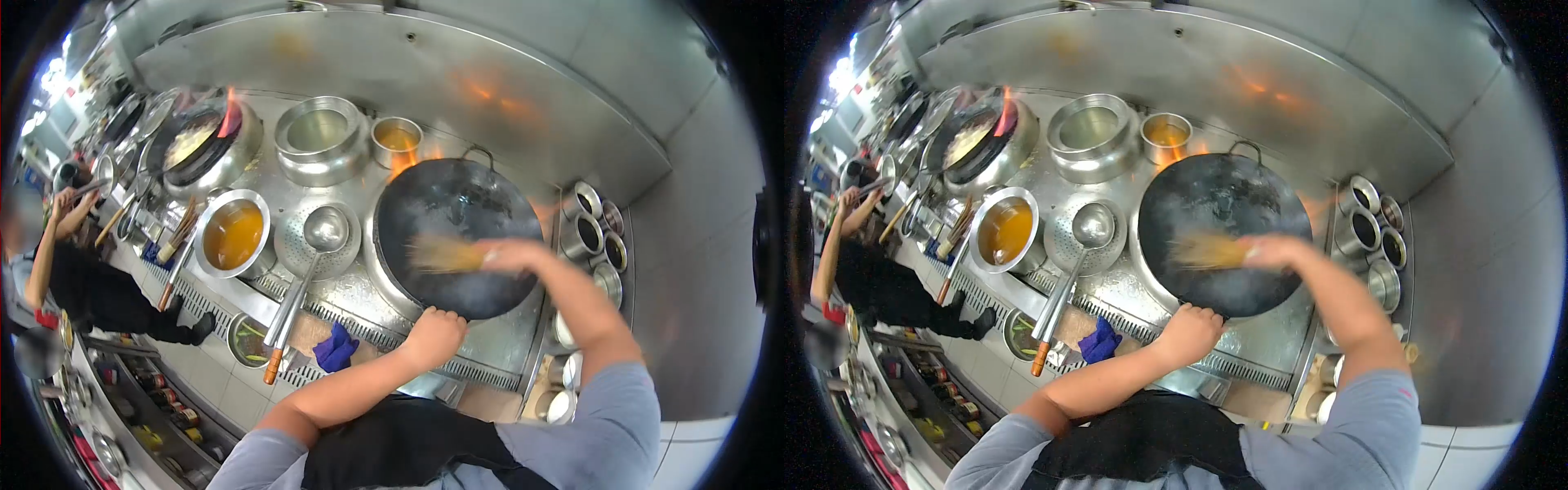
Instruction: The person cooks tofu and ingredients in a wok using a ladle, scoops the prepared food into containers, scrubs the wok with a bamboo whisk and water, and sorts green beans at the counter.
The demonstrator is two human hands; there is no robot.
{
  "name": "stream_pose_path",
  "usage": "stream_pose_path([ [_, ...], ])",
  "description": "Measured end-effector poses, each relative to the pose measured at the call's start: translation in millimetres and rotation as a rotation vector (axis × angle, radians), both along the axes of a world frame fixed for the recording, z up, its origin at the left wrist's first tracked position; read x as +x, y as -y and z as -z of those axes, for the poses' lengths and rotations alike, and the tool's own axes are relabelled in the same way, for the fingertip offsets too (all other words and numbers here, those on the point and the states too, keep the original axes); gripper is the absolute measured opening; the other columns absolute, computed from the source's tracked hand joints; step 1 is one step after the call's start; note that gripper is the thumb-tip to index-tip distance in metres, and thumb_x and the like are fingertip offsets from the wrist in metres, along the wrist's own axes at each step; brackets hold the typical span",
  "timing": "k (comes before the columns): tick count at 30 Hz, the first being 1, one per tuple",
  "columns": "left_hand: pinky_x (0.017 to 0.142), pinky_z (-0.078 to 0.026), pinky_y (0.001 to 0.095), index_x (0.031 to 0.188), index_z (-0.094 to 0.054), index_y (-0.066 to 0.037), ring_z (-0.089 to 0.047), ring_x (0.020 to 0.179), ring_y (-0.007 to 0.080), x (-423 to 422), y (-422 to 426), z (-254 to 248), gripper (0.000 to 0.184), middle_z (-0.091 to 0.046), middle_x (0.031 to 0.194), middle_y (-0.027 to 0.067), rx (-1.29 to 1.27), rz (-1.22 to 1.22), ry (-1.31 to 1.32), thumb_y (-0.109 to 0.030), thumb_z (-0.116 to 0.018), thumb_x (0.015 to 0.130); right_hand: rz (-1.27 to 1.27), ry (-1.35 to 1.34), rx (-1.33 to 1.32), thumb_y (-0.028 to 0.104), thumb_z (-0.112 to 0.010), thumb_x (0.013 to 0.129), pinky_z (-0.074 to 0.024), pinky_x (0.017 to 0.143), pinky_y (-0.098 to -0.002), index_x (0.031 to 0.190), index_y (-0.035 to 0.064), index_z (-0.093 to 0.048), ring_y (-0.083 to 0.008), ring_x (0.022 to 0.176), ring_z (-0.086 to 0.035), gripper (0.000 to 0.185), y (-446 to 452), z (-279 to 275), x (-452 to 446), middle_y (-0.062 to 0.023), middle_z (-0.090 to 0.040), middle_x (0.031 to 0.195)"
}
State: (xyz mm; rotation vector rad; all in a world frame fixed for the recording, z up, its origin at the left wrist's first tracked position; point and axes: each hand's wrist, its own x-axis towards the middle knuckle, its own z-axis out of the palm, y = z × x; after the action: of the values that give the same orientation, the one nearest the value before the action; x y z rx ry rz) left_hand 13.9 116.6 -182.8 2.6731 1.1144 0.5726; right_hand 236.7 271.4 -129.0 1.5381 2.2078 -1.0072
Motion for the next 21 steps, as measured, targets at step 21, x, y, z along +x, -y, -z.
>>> stream_pose_path([
  [21,0.057,-0.048,0.0383,0.067,-0.062,-0.008,-0.062,0.056,0.0267,4,-10,-2,0.03,-0.062,0.062,0.0094,0.029,0.02,-0.099,-0.031,-0.059,0.086,0.742,-0.147,0.55,0.031,-0.051,0.089,-0.0528,0.073,-0.0464,0.136,0.0171,-0.043,-0.0329,0.089,-0.066,0.05,-61,19,-13,-0.0204,-0.067,0.098],
])
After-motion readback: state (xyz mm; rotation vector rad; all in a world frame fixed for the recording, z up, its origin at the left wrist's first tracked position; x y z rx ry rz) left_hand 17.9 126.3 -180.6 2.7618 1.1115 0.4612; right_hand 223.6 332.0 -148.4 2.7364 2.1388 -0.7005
